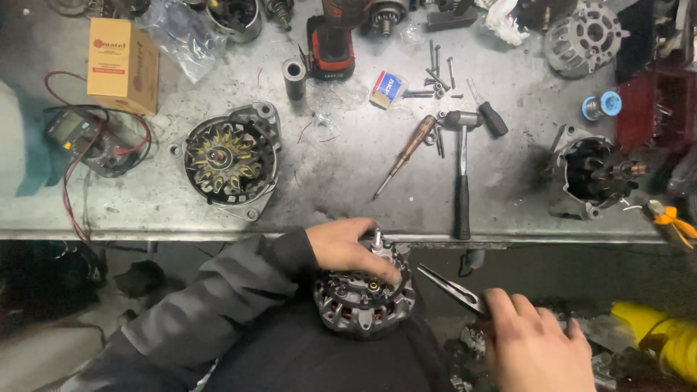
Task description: The person assembles an alternator by fitting a copper-wound stator into a metal housing. They then use pliers to manipulate and secure internal components within the alternator casing.
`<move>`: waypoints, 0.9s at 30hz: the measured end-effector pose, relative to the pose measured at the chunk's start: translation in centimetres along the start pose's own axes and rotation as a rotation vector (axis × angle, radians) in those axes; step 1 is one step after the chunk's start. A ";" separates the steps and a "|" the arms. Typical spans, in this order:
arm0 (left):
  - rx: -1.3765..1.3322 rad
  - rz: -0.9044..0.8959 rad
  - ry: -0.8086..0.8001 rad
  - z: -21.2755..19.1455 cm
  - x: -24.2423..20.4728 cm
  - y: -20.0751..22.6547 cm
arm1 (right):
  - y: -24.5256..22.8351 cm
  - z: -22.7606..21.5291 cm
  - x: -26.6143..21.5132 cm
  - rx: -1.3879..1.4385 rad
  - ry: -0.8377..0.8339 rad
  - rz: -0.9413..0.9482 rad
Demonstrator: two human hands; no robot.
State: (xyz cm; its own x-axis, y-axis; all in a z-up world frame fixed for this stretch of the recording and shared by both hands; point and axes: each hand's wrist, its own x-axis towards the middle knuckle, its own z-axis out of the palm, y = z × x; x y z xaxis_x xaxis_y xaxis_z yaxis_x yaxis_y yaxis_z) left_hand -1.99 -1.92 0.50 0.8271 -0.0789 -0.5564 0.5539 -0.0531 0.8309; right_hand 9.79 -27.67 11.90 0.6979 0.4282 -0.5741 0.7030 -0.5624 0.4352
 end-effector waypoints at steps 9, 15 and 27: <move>-0.117 -0.001 -0.007 -0.3 -0.9 -1.1 | 0.3 1.7 1.3 0.289 -0.008 -0.232; -0.052 -0.071 0.088 -0.3 -1.4 -1.1 | -0.3 1.4 1.7 0.320 0.074 -0.422; -0.015 -0.053 0.193 0.1 -1.7 -0.8 | 1.5 5.2 3.7 0.138 0.406 -0.575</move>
State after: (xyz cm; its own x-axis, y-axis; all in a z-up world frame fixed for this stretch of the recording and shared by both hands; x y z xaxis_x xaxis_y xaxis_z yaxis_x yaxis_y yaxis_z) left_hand -3.83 -1.80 0.83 0.7991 0.1160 -0.5899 0.5969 -0.0372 0.8014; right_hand 12.71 -30.65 6.81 0.2368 0.8978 -0.3713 0.9697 -0.2418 0.0339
